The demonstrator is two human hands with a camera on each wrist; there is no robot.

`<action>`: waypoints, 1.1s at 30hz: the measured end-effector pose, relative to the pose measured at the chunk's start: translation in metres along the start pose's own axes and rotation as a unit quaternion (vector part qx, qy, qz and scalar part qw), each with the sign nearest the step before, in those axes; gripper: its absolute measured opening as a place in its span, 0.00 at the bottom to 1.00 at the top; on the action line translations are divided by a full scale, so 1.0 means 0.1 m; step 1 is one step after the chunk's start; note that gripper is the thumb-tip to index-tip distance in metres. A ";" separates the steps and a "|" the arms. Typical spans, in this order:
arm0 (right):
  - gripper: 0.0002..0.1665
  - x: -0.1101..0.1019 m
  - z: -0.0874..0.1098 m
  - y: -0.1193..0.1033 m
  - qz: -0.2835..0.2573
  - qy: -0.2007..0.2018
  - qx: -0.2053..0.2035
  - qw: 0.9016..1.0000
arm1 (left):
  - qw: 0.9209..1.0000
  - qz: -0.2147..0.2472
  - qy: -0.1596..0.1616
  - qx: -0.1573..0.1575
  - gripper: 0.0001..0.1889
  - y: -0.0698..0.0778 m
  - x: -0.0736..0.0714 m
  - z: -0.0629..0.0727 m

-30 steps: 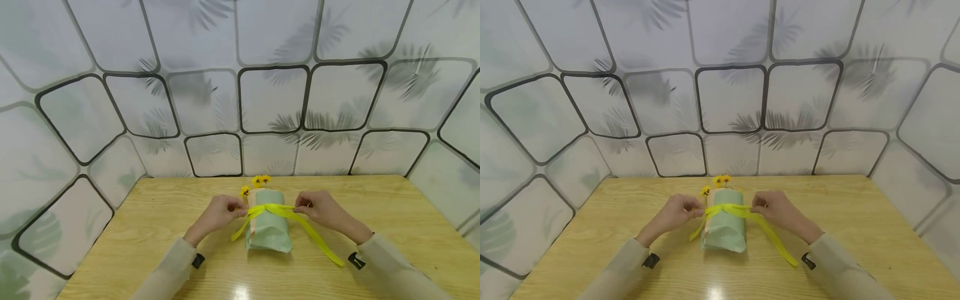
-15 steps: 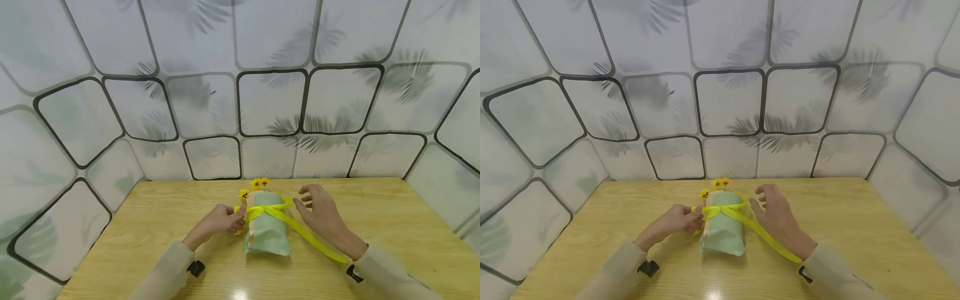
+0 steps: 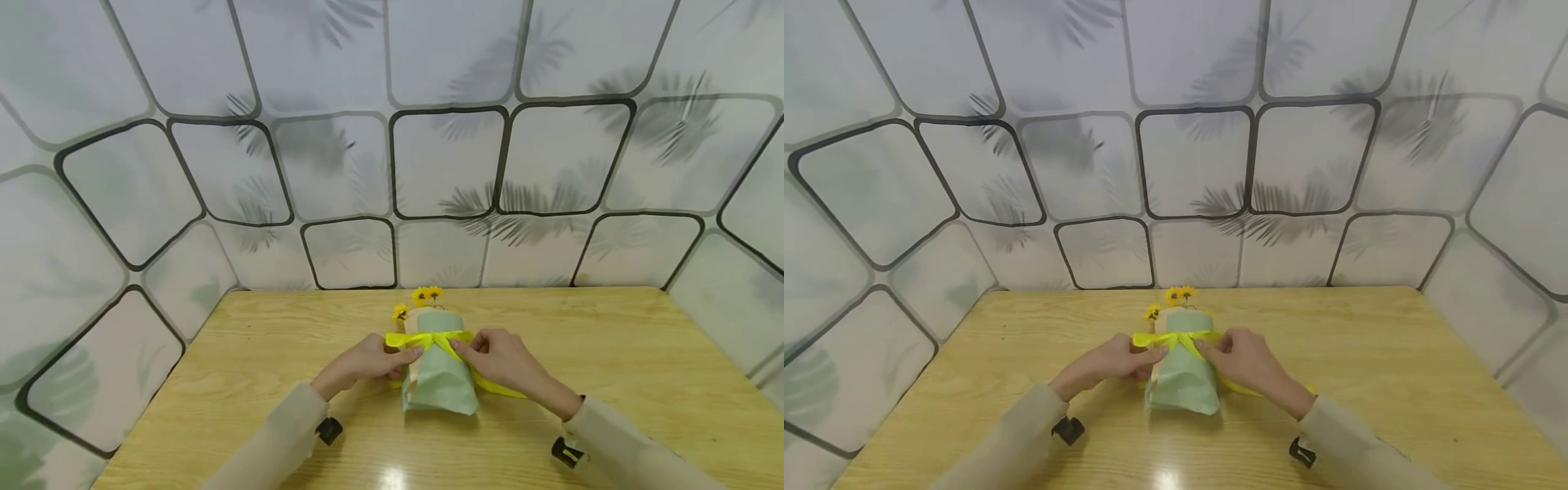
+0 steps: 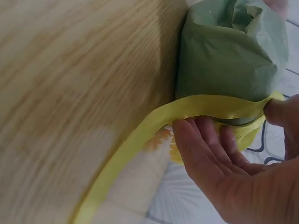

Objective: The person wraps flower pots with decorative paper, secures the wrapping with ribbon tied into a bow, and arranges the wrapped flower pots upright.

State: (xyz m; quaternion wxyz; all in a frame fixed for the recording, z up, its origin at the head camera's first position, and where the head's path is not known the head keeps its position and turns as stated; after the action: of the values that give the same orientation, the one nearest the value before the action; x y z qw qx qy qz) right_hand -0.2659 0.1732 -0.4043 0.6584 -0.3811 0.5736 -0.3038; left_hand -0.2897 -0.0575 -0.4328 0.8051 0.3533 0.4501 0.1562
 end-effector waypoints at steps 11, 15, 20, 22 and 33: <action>0.42 0.05 -0.04 0.22 -0.146 -0.141 0.119 0.972 | 0.994 0.062 -0.090 -0.014 0.23 -0.01 0.00 -0.06; 0.36 0.07 -0.05 0.21 -0.193 -0.175 0.124 0.957 | 0.989 0.093 -0.110 -0.022 0.20 -0.01 0.02 -0.11; 0.39 0.09 -0.05 0.19 -0.223 -0.191 0.129 0.947 | 0.984 0.135 -0.113 -0.011 0.23 -0.01 0.03 -0.14; 0.40 0.09 -0.06 0.19 -0.223 -0.187 0.129 0.948 | 0.983 0.151 -0.108 -0.010 0.22 -0.01 0.04 -0.14; 0.45 0.02 -0.12 0.10 -0.218 -0.116 0.082 0.966 | 0.995 0.088 -0.005 0.038 0.25 0.09 -0.11 -0.15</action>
State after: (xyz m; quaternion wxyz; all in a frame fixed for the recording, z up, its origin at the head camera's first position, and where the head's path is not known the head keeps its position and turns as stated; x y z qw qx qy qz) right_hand -0.2777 0.1745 -0.4142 0.6672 -0.4739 0.3697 -0.4399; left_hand -0.3076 -0.0507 -0.4250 0.7761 0.4229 0.4193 0.2075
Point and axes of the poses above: each hand's wrist, its own z-axis away from the middle knuckle, its own x-axis out of the palm, y = z × x, the point moved 6 cm from there along -z, towards the middle knuckle, and after that the axes turned 14 degrees about -z, right-handed, at the moved point
